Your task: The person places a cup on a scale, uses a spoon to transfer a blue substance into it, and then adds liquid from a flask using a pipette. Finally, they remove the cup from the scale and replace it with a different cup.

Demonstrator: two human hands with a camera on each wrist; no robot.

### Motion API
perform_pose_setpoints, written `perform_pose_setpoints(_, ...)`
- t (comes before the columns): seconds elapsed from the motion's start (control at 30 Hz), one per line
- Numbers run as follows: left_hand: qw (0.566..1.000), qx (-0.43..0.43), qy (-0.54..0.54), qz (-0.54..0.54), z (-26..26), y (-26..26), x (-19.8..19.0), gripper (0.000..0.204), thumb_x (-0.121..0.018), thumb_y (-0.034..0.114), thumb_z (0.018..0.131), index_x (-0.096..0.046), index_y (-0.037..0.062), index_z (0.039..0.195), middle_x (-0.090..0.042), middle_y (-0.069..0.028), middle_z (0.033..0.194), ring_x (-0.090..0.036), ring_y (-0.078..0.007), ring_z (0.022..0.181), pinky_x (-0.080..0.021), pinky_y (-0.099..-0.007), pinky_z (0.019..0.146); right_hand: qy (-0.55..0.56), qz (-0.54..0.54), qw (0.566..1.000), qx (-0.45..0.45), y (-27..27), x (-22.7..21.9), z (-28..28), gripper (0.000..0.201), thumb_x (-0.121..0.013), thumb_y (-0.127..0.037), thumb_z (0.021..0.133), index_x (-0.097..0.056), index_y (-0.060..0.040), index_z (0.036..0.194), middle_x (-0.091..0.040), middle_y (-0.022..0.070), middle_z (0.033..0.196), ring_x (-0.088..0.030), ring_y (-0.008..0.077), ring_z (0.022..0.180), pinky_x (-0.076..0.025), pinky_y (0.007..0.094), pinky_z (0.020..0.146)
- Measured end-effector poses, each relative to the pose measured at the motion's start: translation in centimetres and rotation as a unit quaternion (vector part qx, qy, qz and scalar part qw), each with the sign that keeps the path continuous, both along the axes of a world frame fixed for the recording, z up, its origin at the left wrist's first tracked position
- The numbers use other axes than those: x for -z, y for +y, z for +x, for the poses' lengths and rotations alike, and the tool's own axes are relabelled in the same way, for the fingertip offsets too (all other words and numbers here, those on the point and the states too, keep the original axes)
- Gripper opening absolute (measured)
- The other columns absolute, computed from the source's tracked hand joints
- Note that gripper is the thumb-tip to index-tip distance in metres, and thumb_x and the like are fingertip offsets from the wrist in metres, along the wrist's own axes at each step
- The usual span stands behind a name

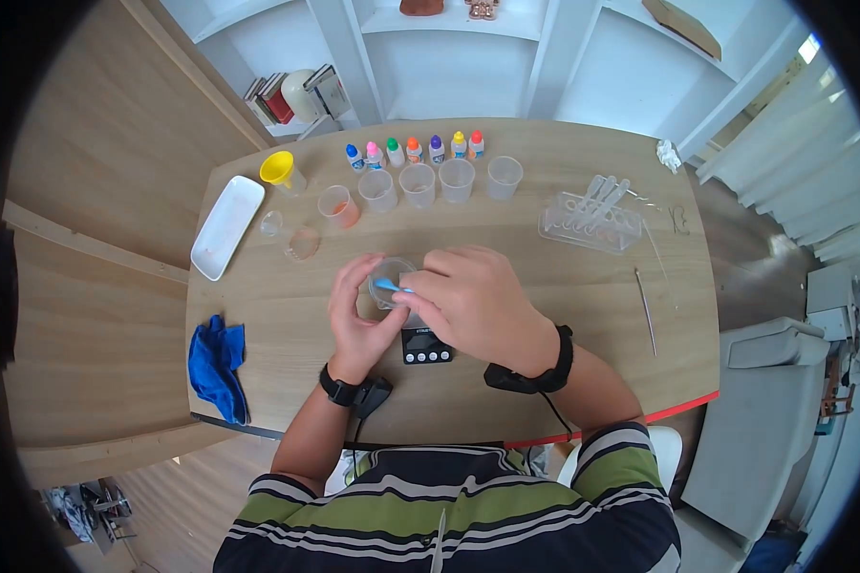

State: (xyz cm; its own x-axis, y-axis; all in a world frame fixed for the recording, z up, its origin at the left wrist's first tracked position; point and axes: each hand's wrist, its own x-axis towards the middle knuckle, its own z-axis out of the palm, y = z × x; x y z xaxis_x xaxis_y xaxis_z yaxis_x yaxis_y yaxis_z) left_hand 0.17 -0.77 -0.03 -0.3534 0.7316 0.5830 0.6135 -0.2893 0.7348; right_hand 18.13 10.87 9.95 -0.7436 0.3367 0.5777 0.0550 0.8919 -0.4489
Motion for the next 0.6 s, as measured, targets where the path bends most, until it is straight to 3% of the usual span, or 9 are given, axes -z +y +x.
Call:
perform_pose_setpoints(0.2, 1.000, 0.003, 0.015, 0.006, 0.07, 0.09, -0.12, 0.068, -0.089, 0.002, 0.072, -0.066, 0.0036, 0.136, -0.071, -0.0172, 0.136, -0.067, -0.0369, 0.128, -0.052, -0.0485, 0.111, 0.007, 0.081, 0.994, 0.070, -0.27, -0.25, -0.09, 0.014, -0.087, -0.013, 0.084, -0.076, -0.0069, 0.089, -0.060, 0.0060, 0.077, -0.062, 0.0277, 0.067, -0.048, 0.0412, 0.061)
perform_pose_setpoints(0.4, 1.000, -0.014, 0.011, 0.020, 0.05, 0.22, -0.17, 0.067, -0.092, 0.004, 0.070, -0.069, 0.0050, 0.133, -0.072, -0.0168, 0.133, -0.067, -0.0373, 0.124, -0.054, -0.0470, 0.106, -0.002, 0.036, 0.999, -0.001, -0.57, -0.22, -0.01, 0.014, -0.087, -0.012, 0.083, -0.077, -0.0072, 0.090, -0.059, 0.0056, 0.078, -0.061, 0.0274, 0.066, -0.048, 0.0409, 0.061)
perform_pose_setpoints(0.5, 1.000, -0.010, 0.010, 0.014, 0.10, 0.17, -0.11, 0.067, -0.092, 0.004, 0.070, -0.069, 0.0050, 0.133, -0.072, -0.0168, 0.133, -0.067, -0.0373, 0.124, -0.054, -0.0470, 0.106, 0.007, 0.077, 0.995, 0.058, -0.48, -0.14, -0.06, 0.013, -0.086, -0.013, 0.084, -0.077, -0.0073, 0.091, -0.060, 0.0057, 0.078, -0.061, 0.0271, 0.066, -0.048, 0.0408, 0.060)
perform_pose_setpoints(0.6, 1.000, -0.003, 0.016, 0.007, 0.02, 0.03, 0.06, 0.068, -0.090, 0.003, 0.072, -0.066, 0.0035, 0.136, -0.071, -0.0174, 0.136, -0.066, -0.0367, 0.127, -0.053, -0.0478, 0.110, 0.016, 0.068, 0.996, 0.046, -0.47, -0.40, -0.29, 0.013, -0.087, -0.013, 0.083, -0.077, -0.0072, 0.090, -0.060, 0.0058, 0.077, -0.061, 0.0271, 0.066, -0.048, 0.0408, 0.060)
